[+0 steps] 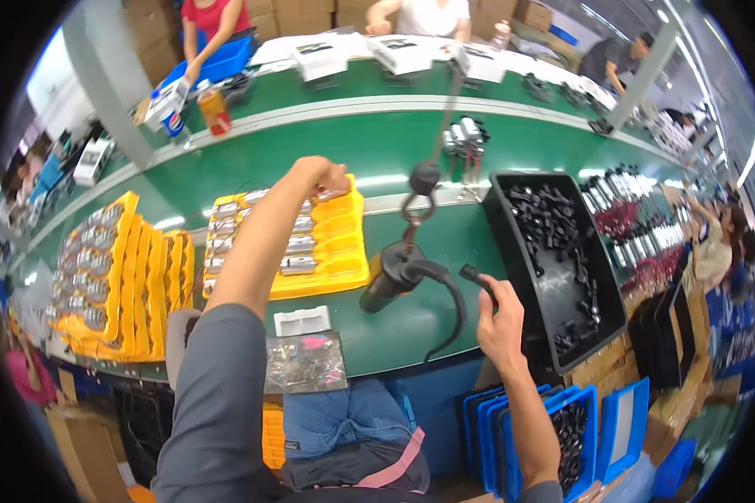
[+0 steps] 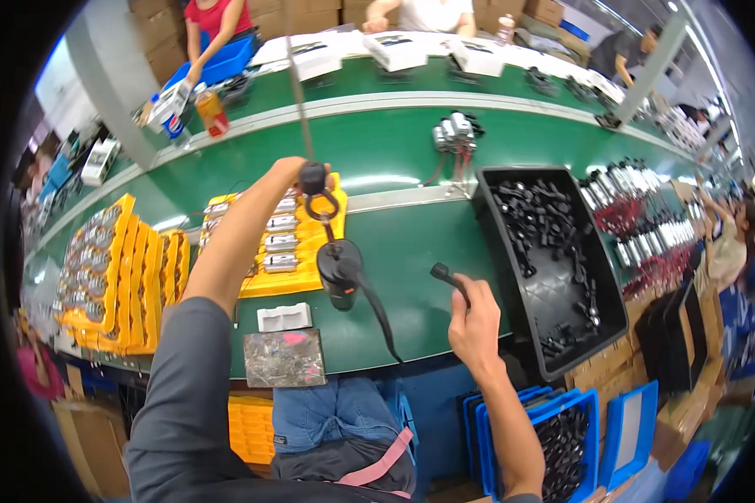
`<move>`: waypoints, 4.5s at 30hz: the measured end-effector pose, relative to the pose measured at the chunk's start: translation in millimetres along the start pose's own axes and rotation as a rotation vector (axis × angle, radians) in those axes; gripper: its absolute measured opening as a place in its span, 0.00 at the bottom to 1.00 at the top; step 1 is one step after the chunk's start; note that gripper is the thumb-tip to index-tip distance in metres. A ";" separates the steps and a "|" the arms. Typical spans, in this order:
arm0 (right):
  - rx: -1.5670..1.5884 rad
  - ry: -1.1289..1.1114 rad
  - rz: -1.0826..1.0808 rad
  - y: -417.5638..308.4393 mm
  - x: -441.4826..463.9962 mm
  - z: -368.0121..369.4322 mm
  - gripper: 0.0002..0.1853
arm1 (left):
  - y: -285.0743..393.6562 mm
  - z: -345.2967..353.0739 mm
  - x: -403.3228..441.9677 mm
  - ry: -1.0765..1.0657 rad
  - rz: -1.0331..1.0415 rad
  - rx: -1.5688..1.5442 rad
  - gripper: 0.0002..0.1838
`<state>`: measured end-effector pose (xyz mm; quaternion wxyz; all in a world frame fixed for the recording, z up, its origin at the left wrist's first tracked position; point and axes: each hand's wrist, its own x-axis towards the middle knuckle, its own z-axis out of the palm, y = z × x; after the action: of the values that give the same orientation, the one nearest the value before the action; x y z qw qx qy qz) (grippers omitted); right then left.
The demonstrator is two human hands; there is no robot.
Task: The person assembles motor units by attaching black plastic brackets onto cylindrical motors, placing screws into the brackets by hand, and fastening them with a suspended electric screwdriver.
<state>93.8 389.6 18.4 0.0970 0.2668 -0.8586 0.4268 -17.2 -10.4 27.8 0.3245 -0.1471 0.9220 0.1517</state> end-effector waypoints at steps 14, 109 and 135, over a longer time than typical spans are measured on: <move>0.358 -0.026 -0.078 30.1 94.1 131.0 0.07 | -5.4 32.6 12.6 0.322 -0.030 0.005 0.32; 0.383 -0.877 0.270 -116.0 -55.1 54.0 0.12 | 44.5 310.4 -287.7 1.050 0.419 -0.842 0.30; 0.797 -0.898 0.707 -109.4 -51.9 70.6 0.15 | 43.0 315.9 -274.8 1.343 0.425 -0.576 0.24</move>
<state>200.8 299.8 28.9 -0.5175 0.1373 -0.6287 0.5639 346.9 194.7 -22.4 -0.3936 -0.1059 0.8539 0.3235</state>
